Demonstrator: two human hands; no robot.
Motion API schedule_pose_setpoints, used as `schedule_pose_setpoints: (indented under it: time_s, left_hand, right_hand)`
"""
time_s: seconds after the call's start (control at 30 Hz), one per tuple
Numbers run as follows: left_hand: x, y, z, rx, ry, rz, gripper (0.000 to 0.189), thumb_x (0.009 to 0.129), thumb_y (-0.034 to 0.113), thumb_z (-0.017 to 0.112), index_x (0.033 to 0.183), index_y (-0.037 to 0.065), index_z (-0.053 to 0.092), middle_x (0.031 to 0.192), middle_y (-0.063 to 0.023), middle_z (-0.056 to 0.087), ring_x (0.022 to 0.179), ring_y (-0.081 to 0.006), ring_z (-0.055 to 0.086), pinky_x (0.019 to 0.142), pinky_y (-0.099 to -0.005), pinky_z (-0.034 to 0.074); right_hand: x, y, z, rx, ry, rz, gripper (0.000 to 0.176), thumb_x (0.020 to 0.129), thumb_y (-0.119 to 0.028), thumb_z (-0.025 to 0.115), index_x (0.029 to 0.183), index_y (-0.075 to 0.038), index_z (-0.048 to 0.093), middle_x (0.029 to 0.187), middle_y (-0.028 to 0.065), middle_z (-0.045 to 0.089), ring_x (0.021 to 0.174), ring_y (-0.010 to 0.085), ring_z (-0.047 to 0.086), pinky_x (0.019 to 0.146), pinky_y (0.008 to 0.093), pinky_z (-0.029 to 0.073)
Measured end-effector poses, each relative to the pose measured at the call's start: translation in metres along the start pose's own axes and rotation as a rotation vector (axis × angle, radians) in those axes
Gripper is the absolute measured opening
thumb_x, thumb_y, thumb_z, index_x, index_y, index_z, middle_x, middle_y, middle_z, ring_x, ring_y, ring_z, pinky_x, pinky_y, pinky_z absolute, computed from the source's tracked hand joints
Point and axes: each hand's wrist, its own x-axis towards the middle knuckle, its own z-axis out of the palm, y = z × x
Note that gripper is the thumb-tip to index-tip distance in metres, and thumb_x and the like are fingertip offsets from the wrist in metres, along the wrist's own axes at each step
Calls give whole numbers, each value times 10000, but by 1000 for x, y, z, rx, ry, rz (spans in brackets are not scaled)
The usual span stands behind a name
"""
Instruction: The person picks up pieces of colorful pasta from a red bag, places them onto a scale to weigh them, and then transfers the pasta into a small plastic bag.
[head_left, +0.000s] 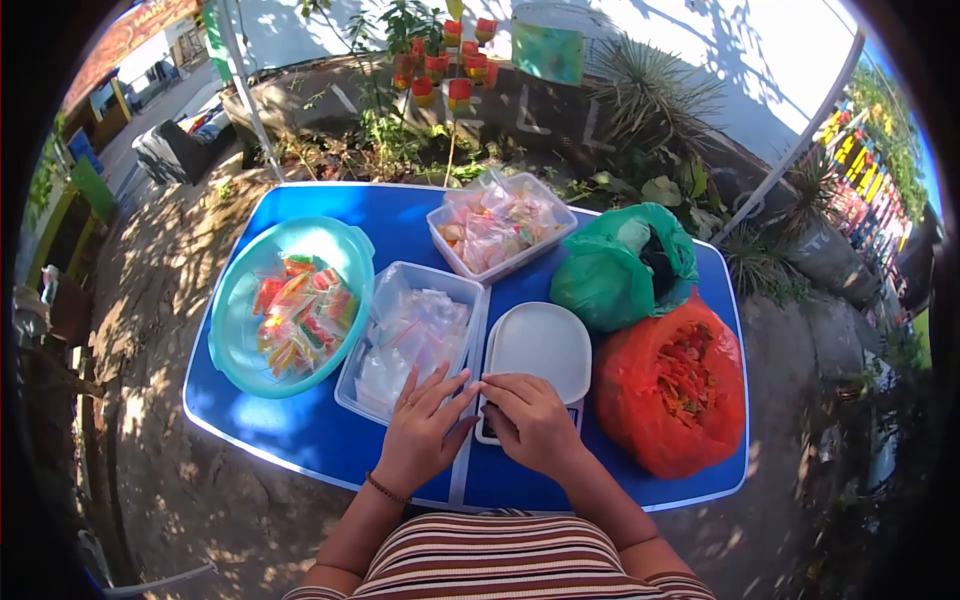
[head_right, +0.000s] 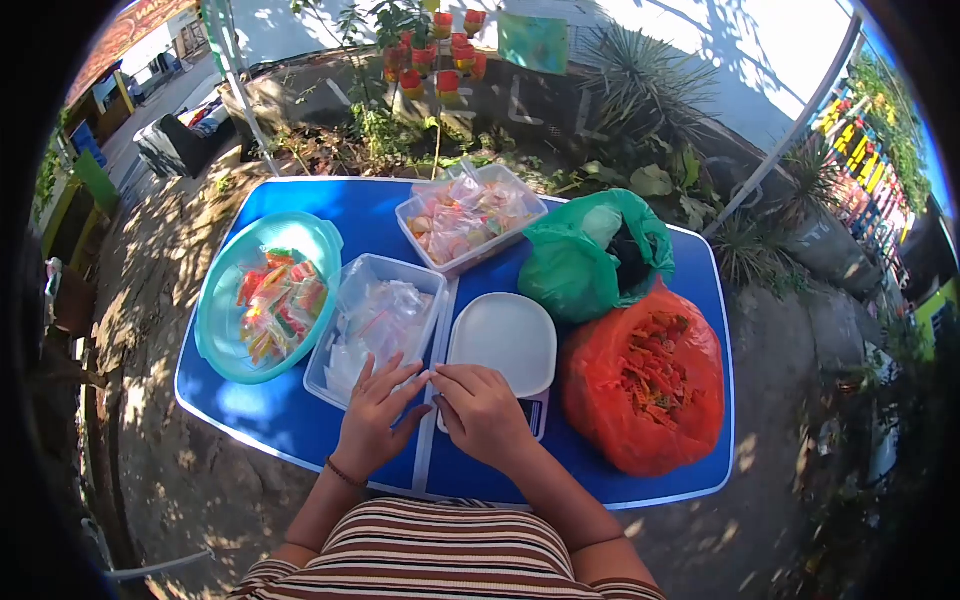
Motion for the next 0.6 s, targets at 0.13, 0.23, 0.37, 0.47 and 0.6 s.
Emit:
schedule_pose_setpoints:
  time_s: [0.13, 0.23, 0.37, 0.47, 0.6]
  left_hand:
    - [30, 32, 32, -95, -130, 162, 458, 866, 185, 782, 1310, 138, 677, 1334, -63, 658, 1369, -302, 537, 1208, -553, 295]
    - [54, 58, 54, -149, -174, 274, 455, 855, 195, 791, 1294, 139, 683, 1324, -59, 662, 1357, -284, 548, 1208, -548, 302]
    - [79, 90, 83, -182, -210, 409, 478, 846, 213, 798, 1304, 155, 675, 1351, -47, 649, 1362, -277, 547, 1211, -536, 304]
    - [92, 110, 103, -195, -228, 497, 516, 841, 241, 799, 1334, 173, 659, 1374, -37, 636, 1391, -266, 519, 1225, -522, 286]
    - [104, 134, 119, -183, -266, 520, 502, 845, 255, 788, 1326, 197, 659, 1380, -28, 634, 1428, -250, 477, 1240, -568, 226]
  right_hand:
    - [-42, 8, -60, -180, 131, 160, 253, 847, -59, 722, 1096, -15, 711, 1106, 123, 714, 1011, 304, 679, 908, 424, 511]
    - [-72, 11, -95, -259, 275, 261, 207, 834, -33, 728, 1040, -8, 729, 1043, 121, 724, 965, 303, 685, 885, 418, 519]
    - [-107, 21, -125, -375, 389, 373, 204, 833, -19, 736, 1036, -6, 736, 1026, 129, 724, 961, 309, 686, 887, 415, 526]
    - [-123, 28, -138, -370, 452, 443, 219, 820, 32, 737, 1037, 12, 743, 1018, 154, 729, 948, 325, 699, 861, 400, 553]
    - [-130, 50, -155, -375, 468, 533, 206, 857, 39, 670, 1053, 18, 729, 1021, 181, 719, 954, 352, 693, 853, 417, 553]
